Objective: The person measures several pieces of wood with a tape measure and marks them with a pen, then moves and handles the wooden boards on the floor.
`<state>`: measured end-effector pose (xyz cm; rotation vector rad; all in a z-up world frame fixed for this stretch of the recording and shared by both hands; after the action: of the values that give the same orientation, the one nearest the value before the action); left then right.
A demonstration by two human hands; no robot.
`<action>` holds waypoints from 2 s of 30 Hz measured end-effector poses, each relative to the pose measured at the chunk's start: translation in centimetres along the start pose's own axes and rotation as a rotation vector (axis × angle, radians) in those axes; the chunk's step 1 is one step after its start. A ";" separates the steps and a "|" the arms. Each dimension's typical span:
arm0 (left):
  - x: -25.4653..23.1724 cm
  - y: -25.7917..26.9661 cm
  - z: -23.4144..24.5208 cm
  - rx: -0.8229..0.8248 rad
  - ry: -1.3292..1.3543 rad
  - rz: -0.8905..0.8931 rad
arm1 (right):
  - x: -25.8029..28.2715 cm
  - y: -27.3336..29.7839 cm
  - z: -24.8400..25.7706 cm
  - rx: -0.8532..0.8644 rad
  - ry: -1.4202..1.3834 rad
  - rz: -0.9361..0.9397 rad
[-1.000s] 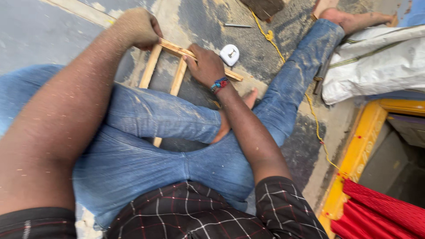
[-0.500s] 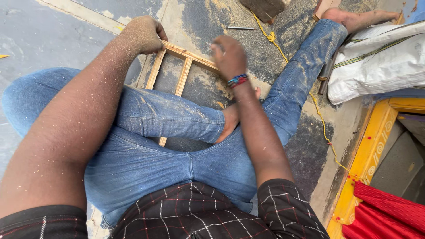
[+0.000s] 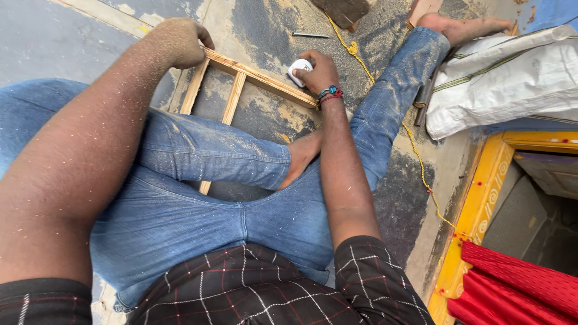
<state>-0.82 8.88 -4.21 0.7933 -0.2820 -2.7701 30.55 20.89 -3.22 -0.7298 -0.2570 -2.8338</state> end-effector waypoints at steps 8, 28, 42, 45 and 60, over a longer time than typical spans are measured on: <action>-0.1 1.2 0.4 0.035 -0.003 0.091 | 2.2 1.4 0.3 0.012 0.071 0.063; -6.7 3.9 7.2 -0.103 0.648 -0.075 | 13.9 7.6 7.0 0.072 -1.160 0.374; -12.9 7.9 7.6 0.052 0.765 -0.370 | 19.1 11.6 6.6 -0.081 -0.731 0.501; -13.0 8.1 9.1 -0.093 0.425 -0.494 | 18.5 11.4 5.6 -0.055 -0.800 0.444; 0.4 6.0 8.8 -0.088 -0.306 -0.153 | 19.3 8.5 0.1 -0.076 -0.309 0.449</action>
<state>-4.79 4.09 4.42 0.3821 -0.1574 -3.0218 16.02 9.76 7.33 -1.0883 -0.0226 -2.3139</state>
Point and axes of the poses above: each hand's wrist, its own y-axis away from the middle knuckle, its own z-axis out of the back of the hand, x = y × z, the point moved 10 cm from there along -y, towards the middle knuckle, and after that the axes turned 11 degrees about -x, right-handed, at the moved point
